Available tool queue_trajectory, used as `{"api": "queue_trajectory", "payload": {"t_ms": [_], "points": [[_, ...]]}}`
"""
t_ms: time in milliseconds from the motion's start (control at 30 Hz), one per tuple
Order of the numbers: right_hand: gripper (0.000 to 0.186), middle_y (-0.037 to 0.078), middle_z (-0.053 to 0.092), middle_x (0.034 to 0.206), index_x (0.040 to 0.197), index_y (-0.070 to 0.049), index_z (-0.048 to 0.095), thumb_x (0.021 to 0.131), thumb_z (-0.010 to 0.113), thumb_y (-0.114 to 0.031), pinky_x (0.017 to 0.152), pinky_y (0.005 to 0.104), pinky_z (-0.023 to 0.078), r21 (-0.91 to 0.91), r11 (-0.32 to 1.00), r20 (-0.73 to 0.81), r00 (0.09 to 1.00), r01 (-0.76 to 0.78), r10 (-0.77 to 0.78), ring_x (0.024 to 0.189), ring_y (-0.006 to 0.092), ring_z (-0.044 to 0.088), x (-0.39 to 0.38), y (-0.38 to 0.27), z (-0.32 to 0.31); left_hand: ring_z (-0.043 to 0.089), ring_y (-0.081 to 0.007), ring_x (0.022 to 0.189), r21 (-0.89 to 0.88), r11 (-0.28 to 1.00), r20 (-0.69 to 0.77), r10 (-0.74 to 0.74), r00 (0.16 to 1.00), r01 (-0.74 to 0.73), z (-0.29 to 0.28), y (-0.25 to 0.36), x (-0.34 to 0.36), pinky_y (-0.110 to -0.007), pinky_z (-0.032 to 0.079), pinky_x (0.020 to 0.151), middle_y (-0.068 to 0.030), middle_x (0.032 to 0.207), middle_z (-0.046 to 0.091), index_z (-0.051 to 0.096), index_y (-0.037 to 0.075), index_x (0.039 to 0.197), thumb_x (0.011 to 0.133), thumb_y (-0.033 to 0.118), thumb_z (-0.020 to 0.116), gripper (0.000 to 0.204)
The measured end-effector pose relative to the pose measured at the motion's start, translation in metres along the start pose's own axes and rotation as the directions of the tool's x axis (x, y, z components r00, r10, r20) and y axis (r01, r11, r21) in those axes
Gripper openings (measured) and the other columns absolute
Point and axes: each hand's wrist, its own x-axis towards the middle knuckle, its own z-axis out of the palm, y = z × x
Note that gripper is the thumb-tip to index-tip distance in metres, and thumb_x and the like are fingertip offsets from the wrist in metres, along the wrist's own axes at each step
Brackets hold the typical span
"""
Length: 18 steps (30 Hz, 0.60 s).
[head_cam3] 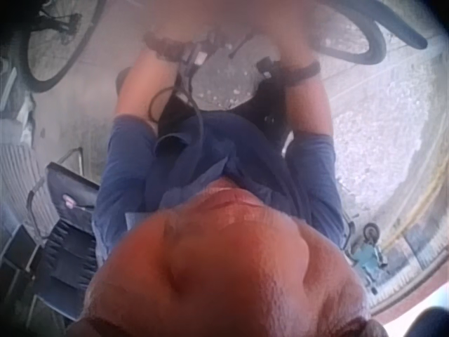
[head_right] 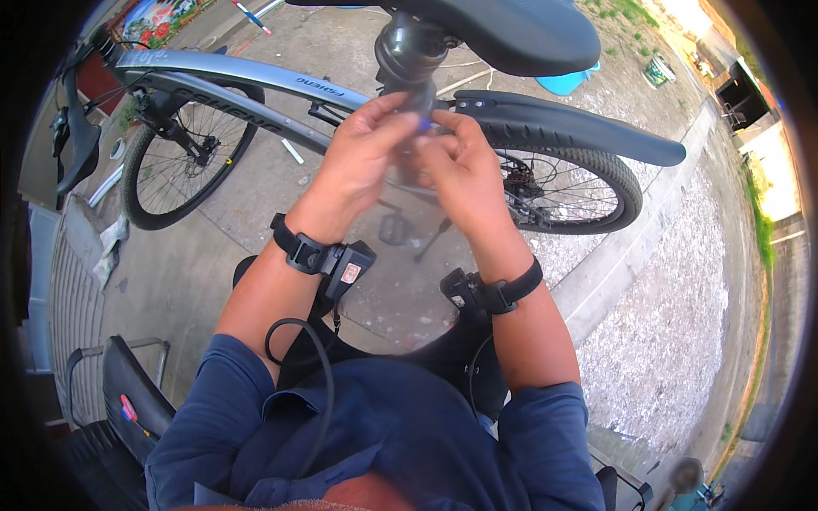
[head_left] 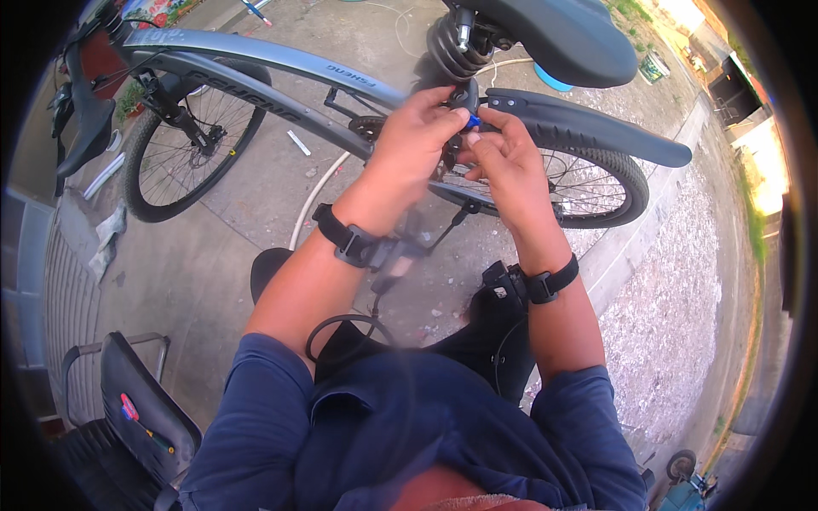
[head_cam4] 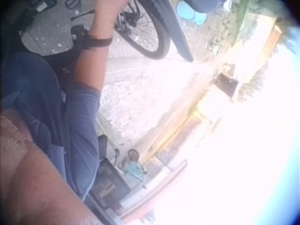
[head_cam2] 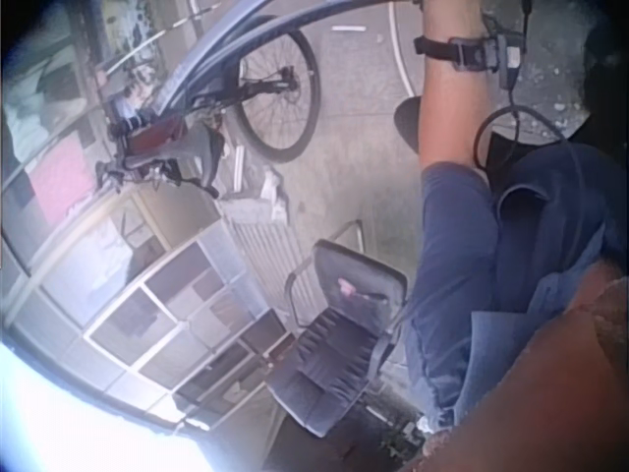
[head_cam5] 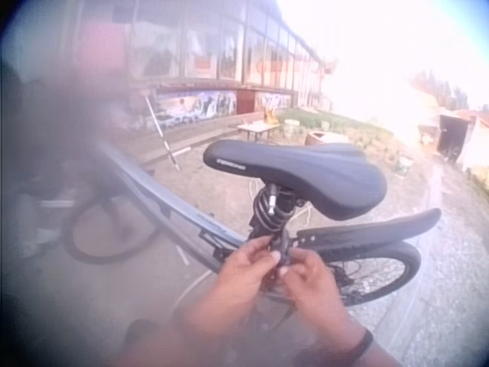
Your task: The person uses a screwdriver to tighten a screw on the bicycle seat post and then attaches a coiled cable lock to the frame.
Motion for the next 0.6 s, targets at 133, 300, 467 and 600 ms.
{"api": "queue_trajectory", "payload": {"t_ms": [133,300,467,600], "points": [[0.039,0.005,0.065,0.093,0.119,-0.002,0.059,0.098,0.055,-0.035,0.067,0.0263,0.047,0.103,0.983,-0.027,0.987,-0.153,0.157,0.082,0.0150,0.064,0.012,-0.008,-0.014,0.063,-0.0184,0.098,0.084,0.996,-0.001,0.033,0.999,-0.033,0.004,0.007,-0.002,-0.029,0.050,0.081,-0.0158,0.110,0.065,0.044,-0.011,0.135,0.091,0.015,0.066,0.056],[0.039,0.003,0.064,0.095,0.112,-0.005,0.062,0.097,0.057,-0.040,0.066,0.0277,0.046,0.172,0.962,-0.001,0.977,-0.212,0.215,0.083,0.0133,0.061,0.031,0.000,0.001,0.063,-0.0137,0.096,0.386,0.914,-0.014,0.140,0.990,-0.124,0.000,-0.004,0.001,-0.028,0.050,0.084,-0.0088,0.109,0.067,0.053,-0.005,0.129,0.092,0.018,0.067,0.045],[0.036,0.005,0.065,0.098,0.111,-0.005,0.062,0.095,0.061,-0.037,0.065,0.0290,0.046,0.346,0.901,0.053,0.964,-0.261,0.259,0.083,0.0153,0.062,0.036,0.011,-0.004,0.063,-0.0130,0.097,0.461,0.875,0.030,0.156,0.987,-0.152,-0.013,0.028,0.008,-0.027,0.049,0.081,-0.0084,0.108,0.066,0.056,-0.005,0.124,0.093,0.027,0.068,0.046],[0.028,0.009,0.069,0.097,0.112,-0.006,0.061,0.098,0.057,-0.031,0.066,0.0278,0.048,0.509,0.808,0.157,0.955,-0.296,0.251,0.080,0.0174,0.065,0.037,0.021,-0.002,0.064,-0.0127,0.088,0.537,0.825,-0.076,0.254,0.964,-0.175,0.002,0.067,0.015,-0.025,0.049,0.072,-0.0082,0.099,0.068,0.060,-0.004,0.116,0.092,0.036,0.070,0.048]]}}
